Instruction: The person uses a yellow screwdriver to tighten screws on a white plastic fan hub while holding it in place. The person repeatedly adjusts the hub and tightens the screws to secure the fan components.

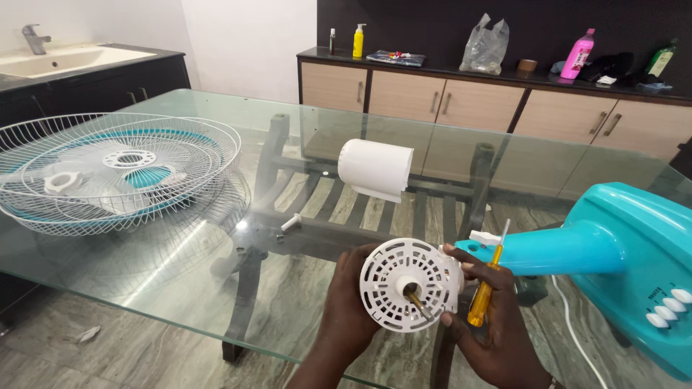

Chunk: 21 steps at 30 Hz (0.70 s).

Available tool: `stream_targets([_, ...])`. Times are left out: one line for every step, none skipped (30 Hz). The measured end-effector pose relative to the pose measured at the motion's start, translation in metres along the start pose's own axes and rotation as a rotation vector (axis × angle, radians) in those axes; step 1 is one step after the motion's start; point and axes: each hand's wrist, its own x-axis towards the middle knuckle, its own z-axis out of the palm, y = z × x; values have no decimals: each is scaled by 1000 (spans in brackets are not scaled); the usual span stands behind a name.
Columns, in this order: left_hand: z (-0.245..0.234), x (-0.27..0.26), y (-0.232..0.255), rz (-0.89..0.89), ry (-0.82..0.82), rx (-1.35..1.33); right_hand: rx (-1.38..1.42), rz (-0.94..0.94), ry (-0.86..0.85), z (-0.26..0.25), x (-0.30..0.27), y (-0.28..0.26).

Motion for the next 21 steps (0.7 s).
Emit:
stream_targets([0, 0, 0, 5, 0, -15, 5, 0, -17, -1, 1, 0])
stream_targets([1, 0, 0, 11, -1, -29, 11, 1, -35, -3, 3, -1])
stream_targets([2, 1, 0, 17, 0, -41, 19, 0, -51, -4, 4, -1])
stream_targets([3, 1, 0, 3, -4, -31, 38, 9, -62, -7, 5, -2])
stream_targets([3, 2, 0, -10, -7, -17, 60, 17, -72, -8, 7, -3])
stream_targets([3, 2, 0, -24, -10, -3, 83, 25, -82, -9, 8, -5])
stream_targets([3, 1, -1, -22, -11, -7, 74, 38, -92, -10, 9, -6])
stream_targets([3, 1, -1, -20, -13, -11, 65, 52, -102, -11, 11, -8])
stream_targets([2, 1, -2, -16, -14, -15, 55, 64, -111, -12, 13, -9])
stream_targets([2, 2, -4, -8, -10, -28, 22, 45, -124, -15, 17, -11])
stream_targets([3, 3, -5, -1, -7, -42, -12, 27, -138, -18, 21, -12])
stream_targets([4, 4, -7, 6, -4, -56, -46, 9, -152, -21, 25, -12])
stream_targets([4, 5, -10, -16, -11, -152, -98, -8, -173, -24, 30, -13])
stream_targets([5, 6, -12, -39, -18, -248, -150, -25, -194, -26, 35, -13])
stream_targets([7, 6, -15, -60, -25, -346, -205, -43, -216, -29, 39, -14])
stream_targets([7, 7, -17, -60, -12, -327, -221, -4, -227, -30, 42, -15])
stream_targets([7, 7, -19, -59, 3, -306, -234, 34, -238, -29, 46, -17])
stream_targets([6, 8, -20, -59, 18, -285, -248, 72, -249, -28, 48, -19])
stream_targets([6, 8, -21, -48, 27, -293, -241, 83, -241, -27, 50, -21])
stream_targets([6, 8, -22, -36, 36, -301, -234, 93, -232, -24, 52, -24])
stream_targets([7, 8, -22, -25, 46, -309, -226, 102, -225, -21, 54, -27])
